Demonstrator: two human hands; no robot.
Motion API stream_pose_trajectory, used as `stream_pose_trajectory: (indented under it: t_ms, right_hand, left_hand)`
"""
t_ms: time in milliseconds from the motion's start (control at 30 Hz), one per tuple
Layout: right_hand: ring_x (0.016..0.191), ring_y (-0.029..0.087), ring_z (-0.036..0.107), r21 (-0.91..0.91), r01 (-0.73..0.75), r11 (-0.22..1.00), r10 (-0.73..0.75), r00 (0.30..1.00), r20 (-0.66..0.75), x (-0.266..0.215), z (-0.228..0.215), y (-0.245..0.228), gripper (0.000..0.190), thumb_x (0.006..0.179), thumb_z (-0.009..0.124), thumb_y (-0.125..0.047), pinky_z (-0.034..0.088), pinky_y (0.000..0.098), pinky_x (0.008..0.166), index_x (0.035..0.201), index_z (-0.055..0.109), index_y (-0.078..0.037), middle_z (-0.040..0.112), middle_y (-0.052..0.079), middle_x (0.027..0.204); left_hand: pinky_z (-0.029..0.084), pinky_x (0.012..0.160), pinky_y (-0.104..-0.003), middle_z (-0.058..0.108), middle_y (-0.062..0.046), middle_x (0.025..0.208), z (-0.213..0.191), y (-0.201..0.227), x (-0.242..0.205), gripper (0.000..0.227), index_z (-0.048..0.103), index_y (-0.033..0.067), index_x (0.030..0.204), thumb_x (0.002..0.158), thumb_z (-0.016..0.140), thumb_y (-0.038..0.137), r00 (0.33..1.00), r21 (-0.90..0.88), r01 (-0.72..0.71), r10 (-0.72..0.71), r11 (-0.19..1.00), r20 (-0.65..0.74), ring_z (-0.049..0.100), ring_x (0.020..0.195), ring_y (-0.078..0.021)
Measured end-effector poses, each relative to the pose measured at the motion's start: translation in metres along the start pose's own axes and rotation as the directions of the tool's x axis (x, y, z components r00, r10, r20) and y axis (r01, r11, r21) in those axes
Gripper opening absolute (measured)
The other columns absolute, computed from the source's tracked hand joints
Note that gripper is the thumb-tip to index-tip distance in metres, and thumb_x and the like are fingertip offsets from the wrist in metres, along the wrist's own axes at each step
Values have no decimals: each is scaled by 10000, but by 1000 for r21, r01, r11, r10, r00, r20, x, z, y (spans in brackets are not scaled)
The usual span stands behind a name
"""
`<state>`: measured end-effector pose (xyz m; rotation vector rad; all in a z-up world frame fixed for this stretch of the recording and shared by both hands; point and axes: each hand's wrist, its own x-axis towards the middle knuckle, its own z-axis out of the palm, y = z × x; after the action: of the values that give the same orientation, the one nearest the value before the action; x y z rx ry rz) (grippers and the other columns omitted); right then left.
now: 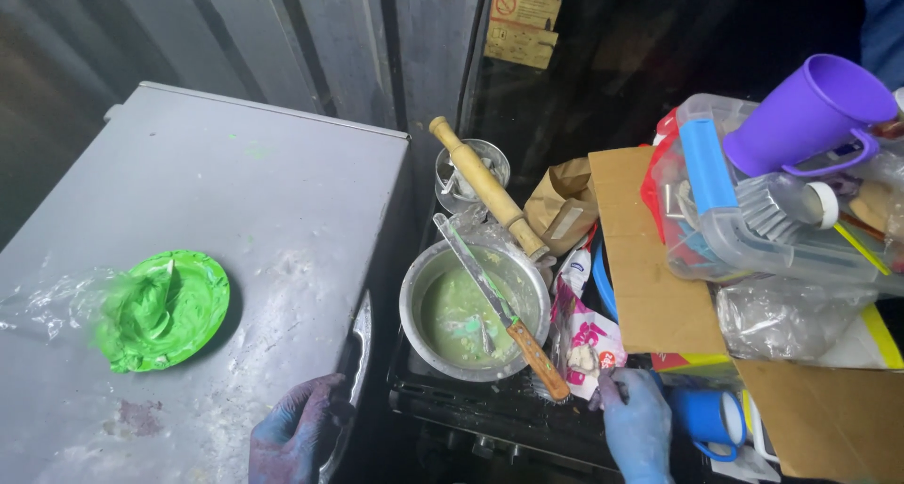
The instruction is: The person plugs in a heat gun and uses it to warm a maroon gear-shaped object. They then unwrap a green clay-like substance from plastic wrap and knead it by hand before using the heat gun on the maroon object again.
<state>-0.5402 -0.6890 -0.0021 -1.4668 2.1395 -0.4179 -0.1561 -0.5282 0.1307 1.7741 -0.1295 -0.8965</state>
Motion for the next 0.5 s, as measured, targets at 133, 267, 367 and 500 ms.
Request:
stream_pose_trajectory:
  t_ms: [133,267,367,500]
  right_hand:
    - [1168,310,770,-89,-8,996,19,993,118,16,-9,-8,326,1094,708,-366,595,474,1014,1196,840,-86,810,138,1282]
    - [1187,330,753,-64,6,998,5,984,176,26,4,-3,319,1064,725,-349,567,445,1031,1187,856,-87,797,136,1263]
    - [1210,307,789,14,-16,1000,13,983,182,13,8,-11,347,1065,742,-345,651,444,978,1235,830,-55,824,147,1330]
    - [1195,301,803,30,-56,998,49,981,186,5,11,-11,321,1056,753,-325,625,451,1035,1224,839,-65,831,132,1329]
  left_hand:
    - [583,755,-350,808,-267,833,-3,-12,3,267,931,-71,1167,1095,764,124,1000,-78,-16,17,997,12,722,731,-306]
    - [627,817,-381,816,-265,832,-6,-26,8,277,925,-69,1171,1104,739,124,997,-58,-77,78,995,22,737,778,-306]
    - [569,694,-320,774,-271,777,-5,-28,7,259,910,-84,1179,1087,761,106,997,-139,-75,79,987,21,693,667,-278]
    - [614,772,-378,768,-253,802,-4,-22,5,268,913,-70,1182,1089,758,128,999,-109,-51,51,993,-7,715,759,-292]
